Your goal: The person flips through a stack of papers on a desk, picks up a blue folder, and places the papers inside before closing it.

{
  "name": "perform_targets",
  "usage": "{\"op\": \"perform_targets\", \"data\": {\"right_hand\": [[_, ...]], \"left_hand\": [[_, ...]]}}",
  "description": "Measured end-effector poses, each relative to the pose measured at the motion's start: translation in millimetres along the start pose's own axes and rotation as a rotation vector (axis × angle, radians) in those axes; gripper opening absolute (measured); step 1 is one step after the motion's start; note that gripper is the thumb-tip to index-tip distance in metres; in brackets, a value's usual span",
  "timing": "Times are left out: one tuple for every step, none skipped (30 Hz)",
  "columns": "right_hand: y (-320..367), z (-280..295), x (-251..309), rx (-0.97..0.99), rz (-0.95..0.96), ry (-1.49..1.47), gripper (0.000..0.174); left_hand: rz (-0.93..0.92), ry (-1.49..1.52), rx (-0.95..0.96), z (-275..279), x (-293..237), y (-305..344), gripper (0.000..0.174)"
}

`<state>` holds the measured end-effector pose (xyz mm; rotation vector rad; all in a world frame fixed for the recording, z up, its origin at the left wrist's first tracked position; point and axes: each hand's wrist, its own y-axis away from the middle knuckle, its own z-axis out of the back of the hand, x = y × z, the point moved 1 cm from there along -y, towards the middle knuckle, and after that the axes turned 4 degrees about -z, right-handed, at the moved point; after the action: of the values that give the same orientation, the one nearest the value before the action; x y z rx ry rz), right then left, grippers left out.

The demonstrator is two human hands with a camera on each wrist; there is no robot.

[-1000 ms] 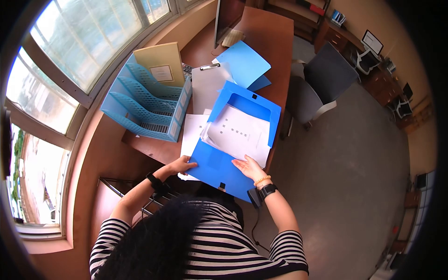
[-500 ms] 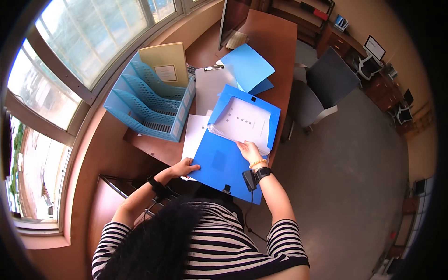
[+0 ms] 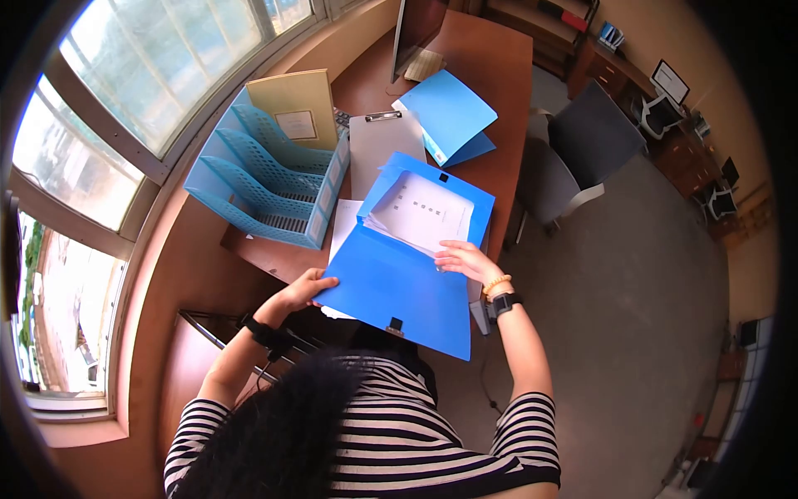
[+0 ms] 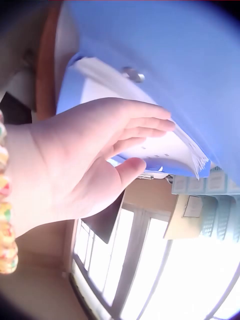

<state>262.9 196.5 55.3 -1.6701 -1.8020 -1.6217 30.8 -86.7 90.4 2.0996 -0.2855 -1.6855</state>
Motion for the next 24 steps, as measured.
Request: {"op": "perform_targets", "data": {"right_hand": [[13.7,0.4,4.9,0.003,0.006,0.204,0.041],[26.2,1.0,7.8,0.018,-0.003,0.282,0.042],[36.4,0.5,8.8,0.015,-0.004,0.279,0.042],[45.9,-0.4,8.5,0.032,-0.011,0.336,0.043],[53.3,-0.8,6.6,0.049,-0.019,0.393,0.044],[58.5,-0.6,3.9,0.093,-0.029,0.395,0.049],[63.5,-3.5,1.4,0.088,-0.032,0.393,0.049],[67.2,-9.0,-1.8,0.167,0.004,0.376,0.054],[71.3,-17.3,-2.2,0.247,0.041,0.360,0.058],[81.4,-33.0,3.9,0.242,0.022,0.381,0.068],[82.0,-40.9,2.4,0.238,0.022,0.380,0.068],[82.0,-48.0,0.5,0.296,0.049,0.374,0.071],[82.4,-54.5,0.1,0.353,0.073,0.368,0.075],[82.4,-60.1,1.9,0.376,0.073,0.410,0.078],[82.5,-63.3,1.5,0.372,0.072,0.408,0.078],[82.0,-65.6,2.0,0.372,0.106,0.444,0.078],[82.0,-67.0,3.1,0.371,0.141,0.480,0.078],[85.2,-69.4,6.4,0.351,0.172,0.513,0.074],[86.1,-68.4,5.8,0.347,0.175,0.513,0.074],[87.5,-66.1,3.8,0.328,0.170,0.541,0.070],[88.8,-63.5,1.8,0.309,0.163,0.569,0.066],[89.6,-60.7,-0.1,0.306,0.164,0.571,0.066],[89.0,-57.3,-2.9,0.294,0.165,0.568,0.063],[87.6,-53.4,-5.8,0.284,0.167,0.565,0.060]], "left_hand": [[-0.001,0.073,-0.014,3.0,-3.3,4.4,0.022],[-0.010,0.161,-0.011,5.4,-8.5,9.2,0.022],[-0.020,0.248,-0.008,7.1,-15.7,14.5,0.022],[-0.022,0.299,-0.020,8.2,-22.3,19.6,0.022],[-0.027,0.320,-0.039,9.6,-27.8,23.4,0.021],[-0.038,0.331,-0.050,7.7,-38.0,28.1,0.020],[-0.048,0.342,-0.060,6.7,-46.8,31.7,0.019],[-0.040,0.385,-0.085,9.1,-50.3,32.1,0.017],[-0.046,0.410,-0.071,15.5,-48.6,28.6,0.017],[-0.034,0.420,-0.075,18.4,-49.1,25.6,0.018],[-0.022,0.429,-0.079,20.2,-50.4,22.3,0.019],[-0.021,0.429,-0.076,19.9,-53.9,18.3,0.019],[-0.056,0.414,-0.052,17.8,-59.3,14.0,0.021],[-0.090,0.398,-0.028,15.6,-63.6,9.5,0.023],[-0.087,0.399,-0.024,13.8,-65.9,3.9,0.023],[-0.088,0.430,-0.018,12.7,-67.8,-3.0,0.024],[-0.089,0.459,-0.013,13.3,-68.9,-9.4,0.025],[-0.106,0.421,-0.002,15.6,-68.2,-15.4,0.027],[-0.107,0.419,0.002,17.5,-67.3,-19.7,0.027],[-0.103,0.429,0.003,19.5,-67.2,-24.0,0.027],[-0.098,0.440,0.005,20.8,-68.0,-26.9,0.027],[-0.100,0.440,0.008,21.3,-68.8,-28.3,0.027],[-0.097,0.430,-0.014,22.2,-68.8,-28.9,0.029],[-0.095,0.421,-0.037,23.4,-69.0,-29.1,0.032]]}}
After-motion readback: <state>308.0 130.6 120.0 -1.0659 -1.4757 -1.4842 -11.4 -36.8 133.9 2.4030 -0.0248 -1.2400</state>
